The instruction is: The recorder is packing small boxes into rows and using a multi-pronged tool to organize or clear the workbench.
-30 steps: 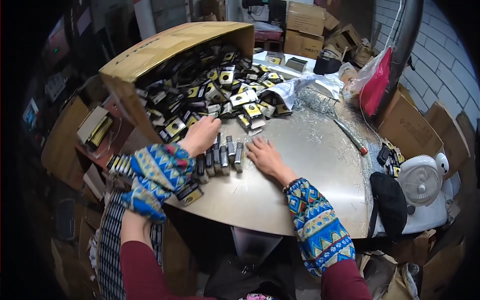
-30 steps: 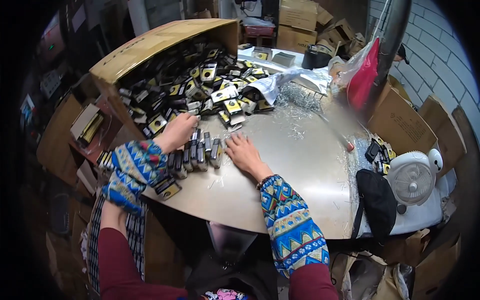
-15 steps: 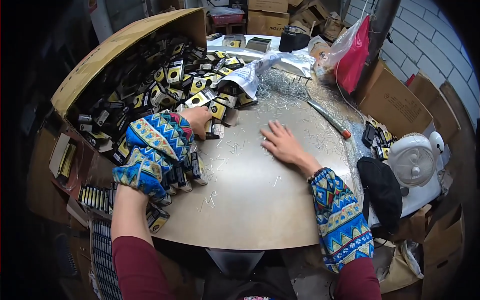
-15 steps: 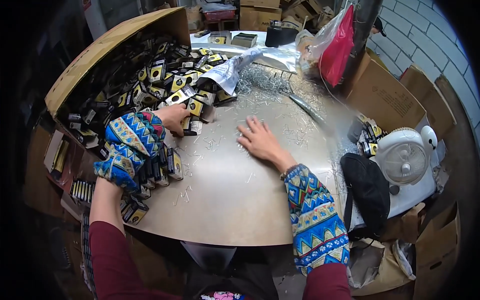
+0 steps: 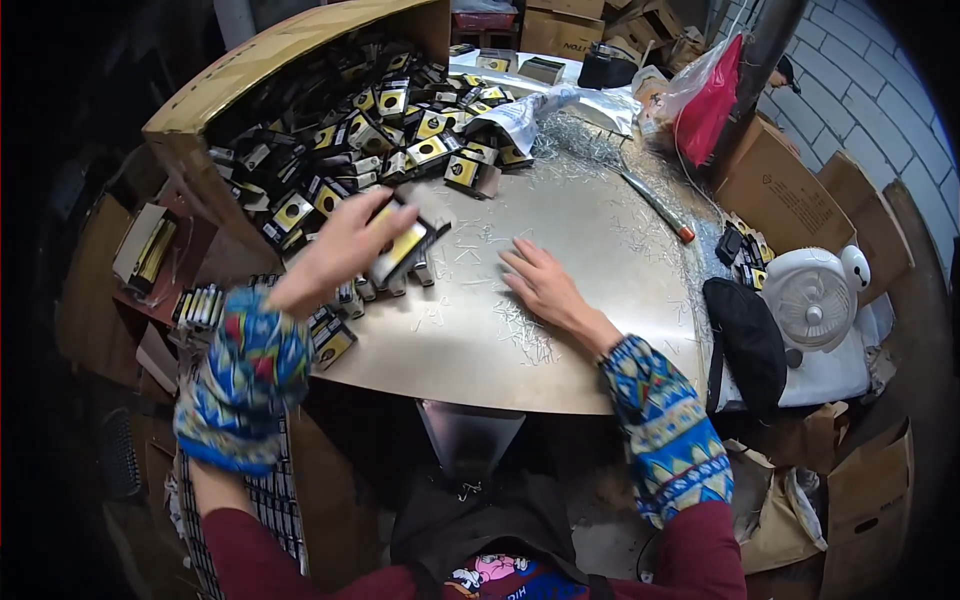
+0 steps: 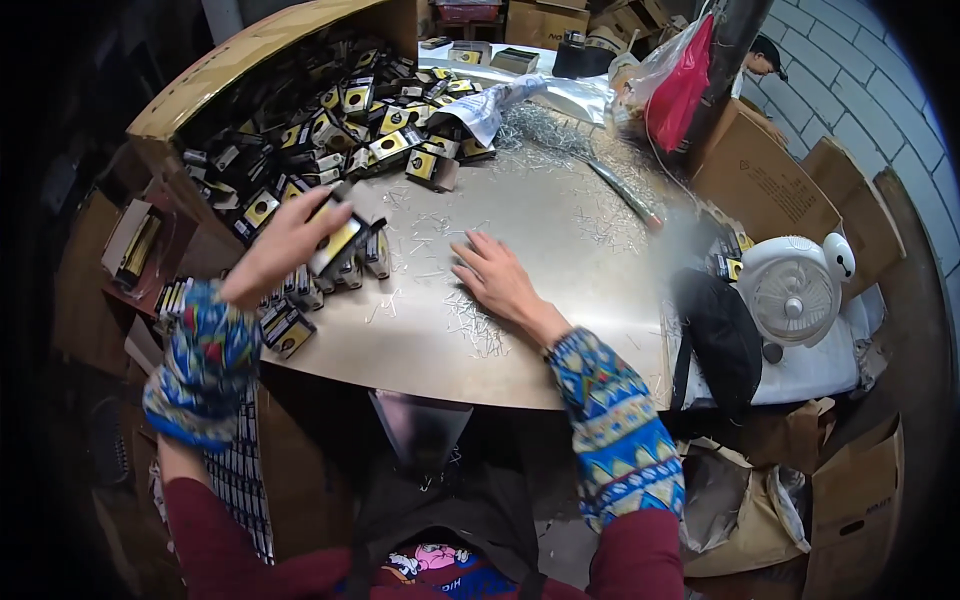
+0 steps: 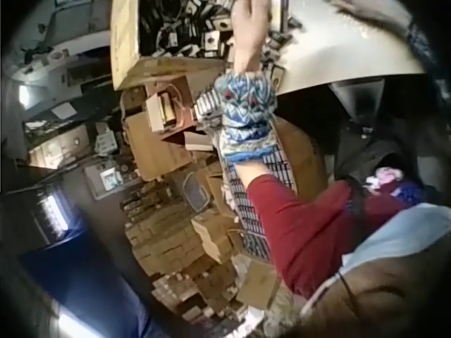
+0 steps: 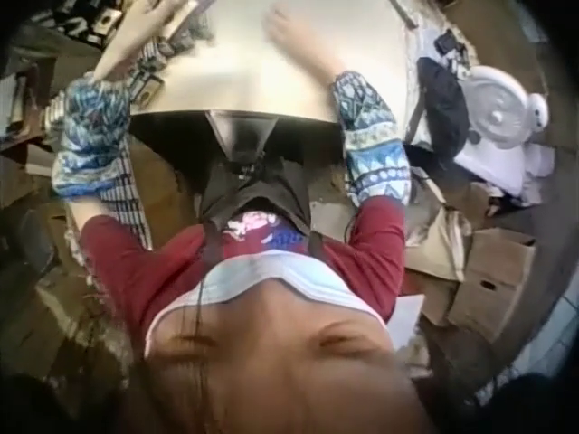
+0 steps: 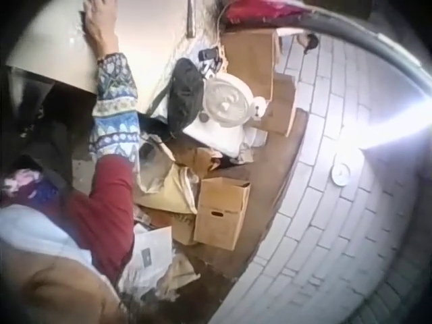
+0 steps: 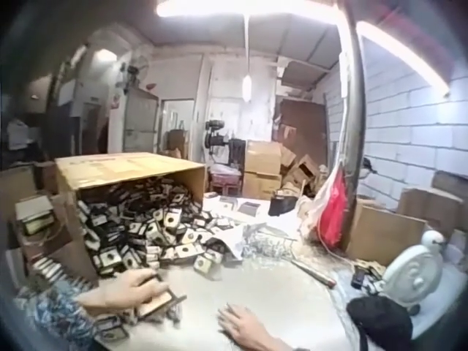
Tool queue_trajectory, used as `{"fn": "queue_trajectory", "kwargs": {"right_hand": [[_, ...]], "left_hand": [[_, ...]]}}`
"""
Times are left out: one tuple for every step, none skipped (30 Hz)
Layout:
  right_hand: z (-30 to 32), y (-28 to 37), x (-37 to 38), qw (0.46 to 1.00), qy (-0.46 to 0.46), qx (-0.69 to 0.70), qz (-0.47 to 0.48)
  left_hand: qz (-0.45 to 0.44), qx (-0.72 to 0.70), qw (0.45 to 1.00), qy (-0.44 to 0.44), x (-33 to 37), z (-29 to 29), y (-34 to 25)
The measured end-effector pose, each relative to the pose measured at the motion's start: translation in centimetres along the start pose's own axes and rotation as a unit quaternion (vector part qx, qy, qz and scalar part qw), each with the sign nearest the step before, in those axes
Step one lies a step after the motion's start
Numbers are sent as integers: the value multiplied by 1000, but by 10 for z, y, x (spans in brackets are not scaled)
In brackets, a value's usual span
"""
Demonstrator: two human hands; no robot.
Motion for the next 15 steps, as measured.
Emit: {"fn": "queue_trajectory", "kwargs": {"right_hand": [[-9, 3, 13, 1000, 5, -15, 15], [-23, 1, 21, 995, 73, -73, -6], [-20, 3, 24, 995, 73, -72, -2], [-27, 8, 24, 993, 108, -44, 18], [-36, 14, 19, 989, 146, -15, 35], [-34, 21, 14, 987, 154, -8, 40], [-22, 16, 6, 982, 154, 111, -14], [-14, 4, -5, 960, 151, 225, -74], [7, 0, -10, 980, 78, 179, -31], [9, 3, -16, 988, 58, 138, -39], [10, 10, -20, 993, 40, 99, -45], [7, 18, -23, 992, 46, 101, -54], [-3, 38, -18, 996, 52, 63, -29], [-14, 60, -14, 998, 58, 25, -2], [-22, 78, -16, 998, 61, 11, -1]], "left_hand": [[38, -154, 987, 0, -22, -13, 14], [47, -237, 970, -24, -40, -22, 24], [57, -315, 946, -55, -63, -28, 35], [72, -374, 922, -76, -87, -36, 53], [91, -433, 892, -94, -113, -45, 75], [122, -463, 869, -121, -145, -53, 96], [153, -496, 842, -147, -175, -63, 118], [175, -502, 835, -140, -200, -80, 144], [197, -505, 831, -128, -221, -98, 168], [241, -525, 811, -91, -239, -125, 197], [270, -536, 796, -78, -253, -150, 221], [288, -510, 807, -71, -257, -170, 229], [306, -484, 817, -70, -261, -191, 235], [321, -430, 843, -42, -262, -212, 248], [332, -374, 866, -10, -263, -231, 254]]}}
Point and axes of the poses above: each hand's wrist, its own x-axis towards the middle knuckle, its own z-axis out of the back of the hand, y = z × x, the point moved 10 cm from there along x, towards the middle knuckle, and after that the axes turned 4 degrees about y, right-handed, at the moved point
